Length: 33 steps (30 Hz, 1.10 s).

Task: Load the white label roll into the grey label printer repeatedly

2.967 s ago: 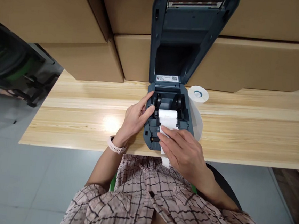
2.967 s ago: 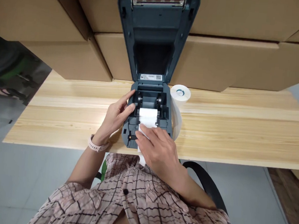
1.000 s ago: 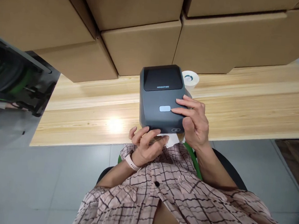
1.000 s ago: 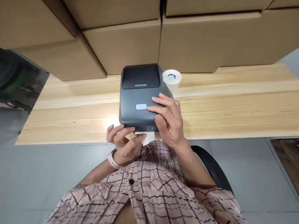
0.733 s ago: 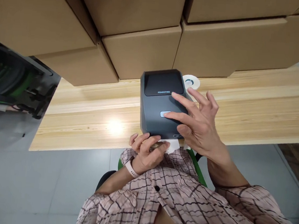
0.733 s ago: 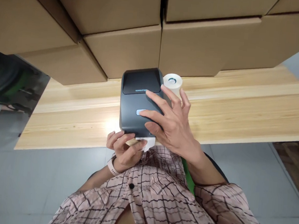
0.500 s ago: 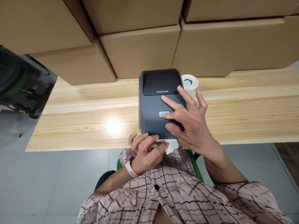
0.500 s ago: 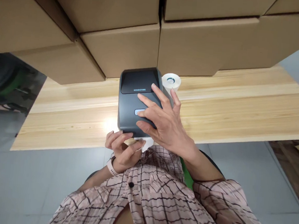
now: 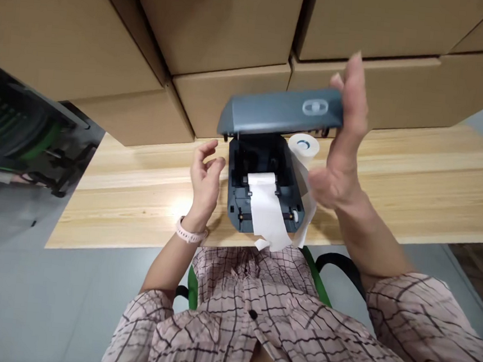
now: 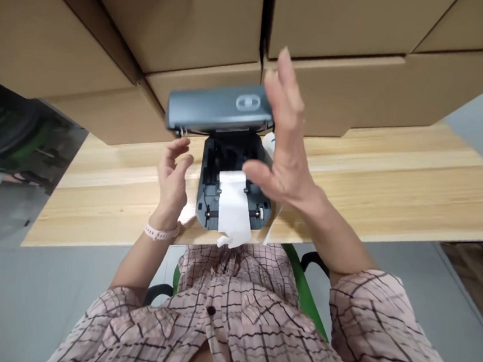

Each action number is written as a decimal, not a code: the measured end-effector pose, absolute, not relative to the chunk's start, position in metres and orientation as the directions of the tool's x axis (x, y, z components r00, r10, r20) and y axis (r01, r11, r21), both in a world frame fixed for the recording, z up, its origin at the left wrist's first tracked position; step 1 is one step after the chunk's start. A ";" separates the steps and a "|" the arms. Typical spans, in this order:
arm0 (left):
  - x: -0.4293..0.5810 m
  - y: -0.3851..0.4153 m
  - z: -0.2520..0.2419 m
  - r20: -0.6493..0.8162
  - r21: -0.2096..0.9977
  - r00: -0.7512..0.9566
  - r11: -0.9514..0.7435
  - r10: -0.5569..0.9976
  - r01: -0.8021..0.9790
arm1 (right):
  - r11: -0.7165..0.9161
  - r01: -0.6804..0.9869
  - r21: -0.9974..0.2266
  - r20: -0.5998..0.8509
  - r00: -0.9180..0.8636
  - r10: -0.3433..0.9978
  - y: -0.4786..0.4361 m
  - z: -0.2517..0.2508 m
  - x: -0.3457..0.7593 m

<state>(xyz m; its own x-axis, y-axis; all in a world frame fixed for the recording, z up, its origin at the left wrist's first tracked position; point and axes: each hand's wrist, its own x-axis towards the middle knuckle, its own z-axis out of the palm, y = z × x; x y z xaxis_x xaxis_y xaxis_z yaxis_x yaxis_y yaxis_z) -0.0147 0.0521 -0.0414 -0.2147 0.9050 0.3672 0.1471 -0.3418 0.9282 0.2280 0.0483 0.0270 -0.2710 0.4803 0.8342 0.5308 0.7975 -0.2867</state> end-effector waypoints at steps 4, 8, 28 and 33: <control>-0.009 0.064 -0.060 0.179 0.983 0.020 -0.180 0.984 0.041 | 0.753 0.591 -0.289 0.838 -0.225 0.498 0.096 0.064 0.223; -0.008 0.056 -0.073 0.131 0.991 0.119 -0.133 0.984 0.013 | 0.609 0.747 -0.267 0.789 -0.193 0.583 0.103 0.086 0.218; -0.010 0.048 -0.063 0.161 0.986 0.151 -0.165 0.975 0.014 | 0.721 0.348 -0.600 0.098 -0.862 0.498 0.085 0.029 0.224; -0.009 0.043 -0.062 0.172 0.985 0.179 -0.168 0.969 -0.036 | 0.543 0.146 -0.827 0.199 -0.827 0.526 0.079 0.056 0.279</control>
